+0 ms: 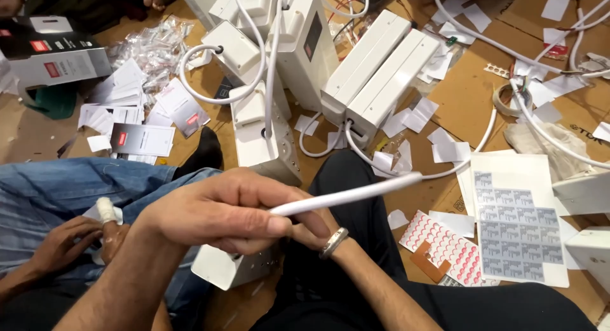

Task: The person applies technical and quality control stickers to white electronic hardware units.

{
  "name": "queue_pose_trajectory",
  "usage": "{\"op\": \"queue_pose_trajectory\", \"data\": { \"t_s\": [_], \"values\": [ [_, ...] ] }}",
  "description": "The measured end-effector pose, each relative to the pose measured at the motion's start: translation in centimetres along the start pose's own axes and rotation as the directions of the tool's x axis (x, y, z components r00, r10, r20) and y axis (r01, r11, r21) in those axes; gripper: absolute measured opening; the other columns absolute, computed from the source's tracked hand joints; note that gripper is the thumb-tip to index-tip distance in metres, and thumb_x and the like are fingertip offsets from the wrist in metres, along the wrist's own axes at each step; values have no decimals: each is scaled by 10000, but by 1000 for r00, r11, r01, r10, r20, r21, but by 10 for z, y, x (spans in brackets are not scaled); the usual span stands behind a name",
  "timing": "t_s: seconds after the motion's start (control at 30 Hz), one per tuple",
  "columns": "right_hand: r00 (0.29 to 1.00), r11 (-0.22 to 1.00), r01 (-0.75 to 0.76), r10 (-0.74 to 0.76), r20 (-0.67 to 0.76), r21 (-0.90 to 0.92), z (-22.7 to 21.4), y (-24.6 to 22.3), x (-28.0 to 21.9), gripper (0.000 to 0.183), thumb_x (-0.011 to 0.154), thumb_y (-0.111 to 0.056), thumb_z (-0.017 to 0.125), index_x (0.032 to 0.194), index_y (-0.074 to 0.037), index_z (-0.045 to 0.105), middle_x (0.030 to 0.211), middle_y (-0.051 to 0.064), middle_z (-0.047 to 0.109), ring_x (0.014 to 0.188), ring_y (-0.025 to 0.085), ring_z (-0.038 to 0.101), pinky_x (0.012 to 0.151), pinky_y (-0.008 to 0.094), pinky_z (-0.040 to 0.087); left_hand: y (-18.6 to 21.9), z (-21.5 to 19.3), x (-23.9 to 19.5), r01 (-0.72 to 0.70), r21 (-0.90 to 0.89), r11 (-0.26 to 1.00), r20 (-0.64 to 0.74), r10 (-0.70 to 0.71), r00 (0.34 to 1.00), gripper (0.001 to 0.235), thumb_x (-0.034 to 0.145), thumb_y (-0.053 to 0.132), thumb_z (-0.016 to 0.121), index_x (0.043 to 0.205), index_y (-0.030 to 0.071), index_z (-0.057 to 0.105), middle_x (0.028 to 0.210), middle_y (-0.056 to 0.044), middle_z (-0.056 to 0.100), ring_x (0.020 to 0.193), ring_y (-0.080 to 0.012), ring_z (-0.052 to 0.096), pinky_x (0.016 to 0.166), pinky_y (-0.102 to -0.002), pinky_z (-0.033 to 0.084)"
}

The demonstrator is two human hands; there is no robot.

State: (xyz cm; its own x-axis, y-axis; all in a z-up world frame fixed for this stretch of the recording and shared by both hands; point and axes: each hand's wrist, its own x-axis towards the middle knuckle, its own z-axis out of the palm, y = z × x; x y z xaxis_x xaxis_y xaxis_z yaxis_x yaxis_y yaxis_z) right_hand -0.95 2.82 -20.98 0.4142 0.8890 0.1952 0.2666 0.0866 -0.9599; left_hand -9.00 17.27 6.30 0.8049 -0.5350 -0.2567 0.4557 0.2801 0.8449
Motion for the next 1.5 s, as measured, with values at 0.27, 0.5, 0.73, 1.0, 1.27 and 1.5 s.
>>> {"op": "queue_pose_trajectory", "data": {
  "t_s": [0.27,0.5,0.73,1.0,1.27,1.5],
  "values": [
    [989,983,-114,98,-114,-143,-36,-60,-38,661,711,-258,885,1283,-70,612,1194,106,716,1068,252,718,914,370,582,24,-5,16,-120,498,859,-351,326,878,321,1047,179,548,1283,-23,629,638,15,588,495,-41,545,421,-200,452],
    [871,908,-414,375,-317,-63,-81,-59,-73,545,740,-238,876,1220,-89,665,1119,65,786,1036,194,769,896,340,608,46,-37,19,-267,707,655,-482,722,496,258,1105,112,537,1281,-47,637,751,-40,600,578,-90,561,519,-226,477],
    [812,890,-453,434,-391,49,-80,-53,-73,499,760,-233,857,1203,-87,680,1106,68,795,1015,185,784,889,338,626,36,-215,27,-237,755,611,-574,791,212,289,1095,156,539,1312,-23,603,915,-50,700,680,-97,643,590,-240,557],
    [794,881,-470,445,-415,45,-112,-70,-115,508,790,-247,854,1231,-87,659,1109,52,776,1030,168,750,909,327,608,32,-228,68,395,846,357,-474,843,255,483,979,246,698,1358,-35,590,1300,-220,615,1081,-274,646,871,-411,532],
    [535,678,-731,501,-680,-75,-193,-25,-175,569,782,-313,854,1257,-75,649,1180,101,738,1051,238,726,911,365,582,-26,20,151,-98,933,347,-262,840,476,325,899,103,701,1213,55,631,1222,-120,655,1168,-260,630,1015,-370,499],
    [690,549,-719,496,-526,-426,-185,43,-190,647,706,-256,857,1285,-89,624,1200,133,667,1089,332,644,968,426,521,-231,-17,262,43,875,482,-291,454,842,422,846,147,753,1236,73,609,1194,-151,643,1076,-360,662,894,-409,554]
  ]
}}
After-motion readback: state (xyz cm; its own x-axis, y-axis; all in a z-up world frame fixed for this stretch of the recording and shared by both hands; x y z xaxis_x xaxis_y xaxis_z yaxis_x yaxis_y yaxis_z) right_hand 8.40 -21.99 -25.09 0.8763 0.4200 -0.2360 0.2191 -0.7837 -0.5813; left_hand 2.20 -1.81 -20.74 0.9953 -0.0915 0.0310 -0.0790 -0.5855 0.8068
